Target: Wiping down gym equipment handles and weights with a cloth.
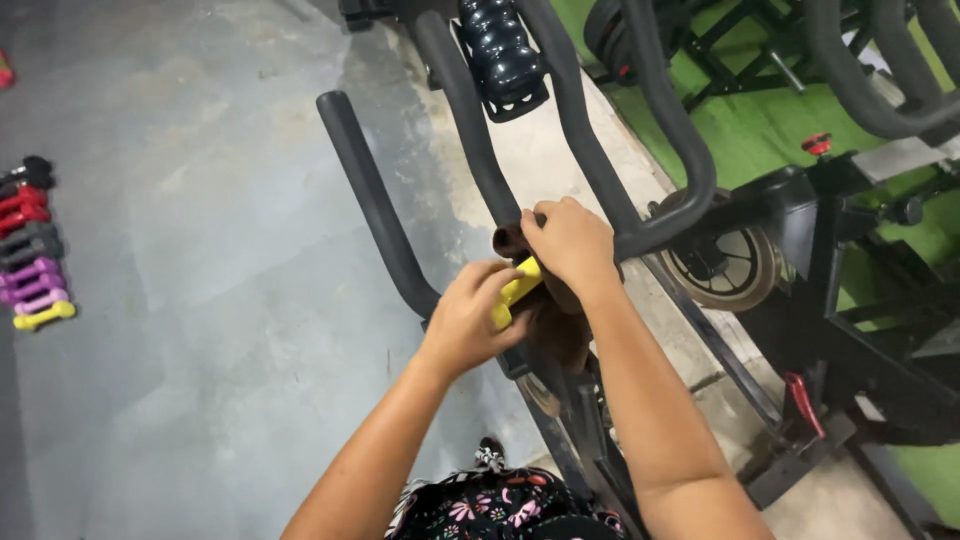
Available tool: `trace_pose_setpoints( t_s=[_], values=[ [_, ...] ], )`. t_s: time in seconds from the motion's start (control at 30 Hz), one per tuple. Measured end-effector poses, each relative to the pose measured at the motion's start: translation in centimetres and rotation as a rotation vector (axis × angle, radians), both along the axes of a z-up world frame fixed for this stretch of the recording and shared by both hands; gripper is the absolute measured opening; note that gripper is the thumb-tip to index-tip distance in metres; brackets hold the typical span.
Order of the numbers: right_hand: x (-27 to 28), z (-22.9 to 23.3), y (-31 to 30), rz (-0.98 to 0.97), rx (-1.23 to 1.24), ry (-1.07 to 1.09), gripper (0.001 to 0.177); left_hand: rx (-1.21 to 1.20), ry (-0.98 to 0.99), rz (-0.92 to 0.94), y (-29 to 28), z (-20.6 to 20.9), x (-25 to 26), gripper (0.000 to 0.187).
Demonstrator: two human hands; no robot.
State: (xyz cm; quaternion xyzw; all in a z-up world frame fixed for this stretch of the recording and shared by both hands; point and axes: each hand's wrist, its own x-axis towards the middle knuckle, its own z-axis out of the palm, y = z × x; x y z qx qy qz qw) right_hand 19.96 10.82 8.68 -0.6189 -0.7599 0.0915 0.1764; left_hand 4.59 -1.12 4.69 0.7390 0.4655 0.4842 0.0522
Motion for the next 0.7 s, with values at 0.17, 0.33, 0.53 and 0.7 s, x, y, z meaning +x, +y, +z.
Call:
trace_pose_setpoints(
  t_s=[0.17,0.33,0.53,0.7],
  values=[
    [-0.2,0.4,2.2,-0.057,-0.232,-0.028,0.041,-0.09,0.025,-0.003,0.8,-1.5,-1.0,0.047],
    [1.0,-1.2,3.6,-0.006,-0.226,0.077,0.041,-0.089,-0.001,0.113,1.5,-0.7,0.0,0.043],
    [2.5,-3.9,1.8,0.183,0.104,0.408,0.026,-0.354,-0.093,0.197,1.8,0.4,0.0,0.042],
    [1.4,-3.8,-2.3,0.177,0.402,0.374,0.016,-0.47,-0.151,0.177,2.0,0.9,-0.4,0.046]
  ],
)
